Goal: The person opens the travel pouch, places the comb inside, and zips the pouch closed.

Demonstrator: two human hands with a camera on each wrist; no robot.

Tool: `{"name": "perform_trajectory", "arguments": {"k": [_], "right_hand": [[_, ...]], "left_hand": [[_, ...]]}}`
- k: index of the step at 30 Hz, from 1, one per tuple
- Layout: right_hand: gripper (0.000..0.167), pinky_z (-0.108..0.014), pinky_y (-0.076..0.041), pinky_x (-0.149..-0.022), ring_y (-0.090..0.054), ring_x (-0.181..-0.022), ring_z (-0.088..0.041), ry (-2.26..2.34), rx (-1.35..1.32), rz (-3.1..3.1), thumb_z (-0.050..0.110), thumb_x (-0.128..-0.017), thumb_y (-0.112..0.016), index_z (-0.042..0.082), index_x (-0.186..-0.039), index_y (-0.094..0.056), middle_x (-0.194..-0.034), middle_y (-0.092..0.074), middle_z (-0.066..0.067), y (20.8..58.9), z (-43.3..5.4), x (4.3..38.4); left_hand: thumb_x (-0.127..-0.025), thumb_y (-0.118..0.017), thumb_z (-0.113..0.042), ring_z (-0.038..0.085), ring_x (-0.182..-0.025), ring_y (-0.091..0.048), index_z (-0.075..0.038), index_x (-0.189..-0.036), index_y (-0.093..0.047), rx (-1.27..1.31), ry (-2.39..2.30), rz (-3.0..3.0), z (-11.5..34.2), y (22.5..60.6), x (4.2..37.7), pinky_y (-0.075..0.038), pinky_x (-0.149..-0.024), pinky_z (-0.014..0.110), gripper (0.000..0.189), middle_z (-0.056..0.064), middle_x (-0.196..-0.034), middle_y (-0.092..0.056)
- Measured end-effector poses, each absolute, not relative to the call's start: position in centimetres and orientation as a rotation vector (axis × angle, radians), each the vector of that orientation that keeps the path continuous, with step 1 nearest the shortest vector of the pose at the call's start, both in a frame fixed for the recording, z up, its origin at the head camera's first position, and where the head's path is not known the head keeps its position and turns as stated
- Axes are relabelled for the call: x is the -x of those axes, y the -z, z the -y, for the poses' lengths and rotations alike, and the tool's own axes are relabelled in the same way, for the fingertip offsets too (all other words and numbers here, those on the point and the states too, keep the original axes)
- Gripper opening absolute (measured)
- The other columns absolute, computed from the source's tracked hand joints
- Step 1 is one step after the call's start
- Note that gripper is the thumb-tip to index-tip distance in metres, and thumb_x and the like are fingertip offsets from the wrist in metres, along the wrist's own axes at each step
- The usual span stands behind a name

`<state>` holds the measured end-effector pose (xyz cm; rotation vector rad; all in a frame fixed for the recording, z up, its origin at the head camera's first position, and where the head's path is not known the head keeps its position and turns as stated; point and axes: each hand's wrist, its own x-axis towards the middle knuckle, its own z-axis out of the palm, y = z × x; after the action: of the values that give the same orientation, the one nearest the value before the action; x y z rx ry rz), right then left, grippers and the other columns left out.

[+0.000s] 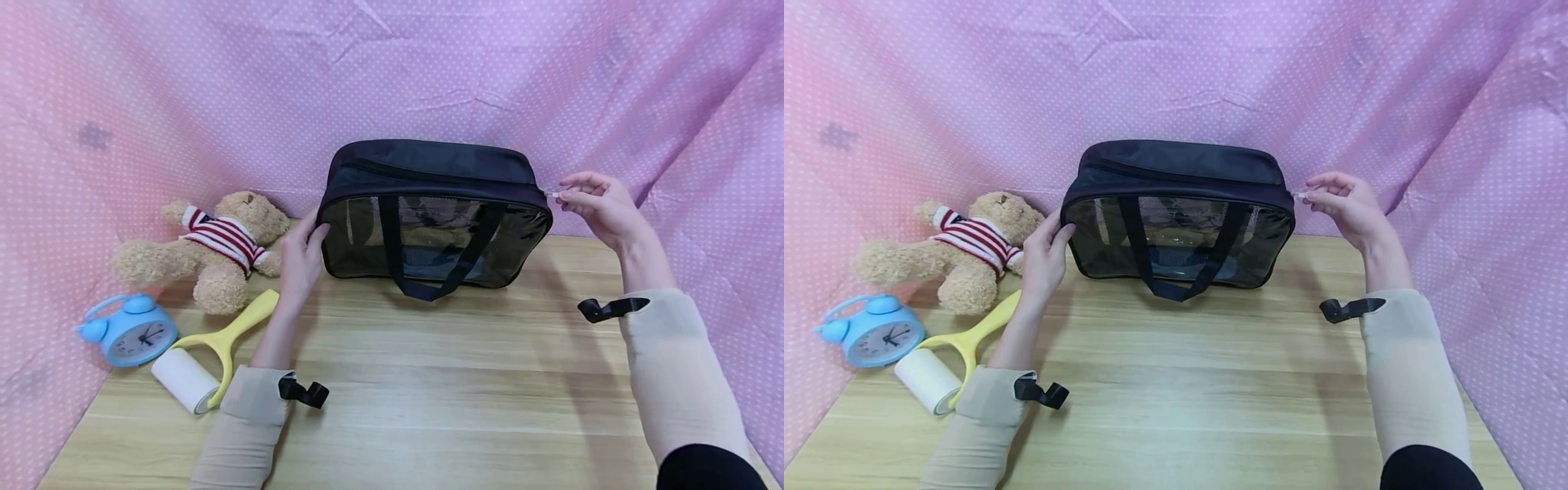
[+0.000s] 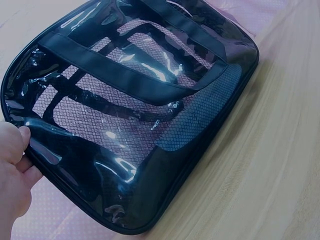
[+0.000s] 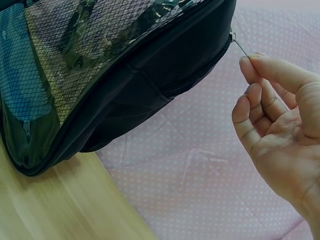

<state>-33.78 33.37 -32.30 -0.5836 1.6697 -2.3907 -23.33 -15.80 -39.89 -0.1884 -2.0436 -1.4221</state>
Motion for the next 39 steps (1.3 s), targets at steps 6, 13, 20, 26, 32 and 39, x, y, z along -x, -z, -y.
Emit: {"name": "perform_trajectory", "arguments": {"k": [6, 13, 20, 26, 32, 39], "right_hand": [[0.03, -0.026, -0.06, -0.071, -0.074, -0.075, -0.021, 2.433, 0.583, -1.595, -0.022, -0.096, -0.049, -0.007, -0.106, -0.073, -0.086, -0.078, -0.014, 33.5, -33.8, 33.6], [0.029, -0.026, -0.058, -0.07, -0.073, -0.076, -0.021, 2.5, 0.548, -1.543, -0.019, -0.098, -0.047, -0.006, -0.104, -0.073, -0.085, -0.078, -0.014, 35.5, -34.1, 33.2], [0.028, -0.026, -0.057, -0.073, -0.072, -0.078, -0.02, 2.518, 0.561, -1.536, -0.016, -0.099, -0.048, -0.005, -0.104, -0.073, -0.086, -0.077, -0.012, 37.1, -33.8, 33.1], [0.031, -0.03, -0.058, -0.075, -0.071, -0.077, -0.023, 2.554, 0.542, -1.45, -0.018, -0.099, -0.044, -0.005, -0.1, -0.071, -0.085, -0.076, -0.013, 38.5, -33.7, 33.0], [0.036, -0.03, -0.056, -0.075, -0.07, -0.076, -0.023, 2.555, 0.503, -1.41, -0.018, -0.1, -0.037, -0.002, -0.095, -0.069, -0.086, -0.076, -0.011, 40.0, -33.5, 33.0], [0.036, -0.029, -0.057, -0.076, -0.068, -0.076, -0.02, 2.507, 0.467, -1.442, -0.018, -0.1, -0.039, 0.002, -0.091, -0.067, -0.085, -0.074, -0.006, 41.2, -32.9, 32.9]], "left_hand": [[-0.103, -0.06, -0.01, 0.019, -0.131, -0.062, -0.013, -0.137, -0.068, 0.198, 1.405, 2.044, 15.7, 40.0, 23.5, -0.045, -0.115, 0.034, 0.035, 0.006, -0.138, -0.069], [-0.103, -0.06, -0.01, 0.02, -0.131, -0.062, -0.012, -0.138, -0.067, 0.196, 1.402, 2.049, 15.7, 40.0, 23.4, -0.045, -0.115, 0.033, 0.036, 0.008, -0.139, -0.068], [-0.104, -0.059, -0.01, 0.018, -0.13, -0.062, -0.011, -0.138, -0.066, 0.166, 1.42, 2.052, 15.7, 39.9, 23.3, -0.046, -0.114, 0.031, 0.036, 0.009, -0.138, -0.068], [-0.103, -0.059, -0.009, 0.018, -0.13, -0.062, -0.011, -0.138, -0.066, 0.161, 1.405, 2.058, 15.8, 40.0, 23.4, -0.046, -0.113, 0.03, 0.036, 0.01, -0.138, -0.069], [-0.104, -0.059, -0.01, 0.019, -0.13, -0.062, -0.011, -0.138, -0.066, 0.16, 1.403, 2.063, 15.8, 40.0, 23.3, -0.047, -0.113, 0.032, 0.035, 0.009, -0.138, -0.069], [-0.104, -0.058, -0.011, 0.018, -0.131, -0.061, -0.013, -0.139, -0.066, 0.171, 1.428, 2.052, 15.8, 40.2, 23.2, -0.046, -0.114, 0.033, 0.036, 0.007, -0.139, -0.068]]}}
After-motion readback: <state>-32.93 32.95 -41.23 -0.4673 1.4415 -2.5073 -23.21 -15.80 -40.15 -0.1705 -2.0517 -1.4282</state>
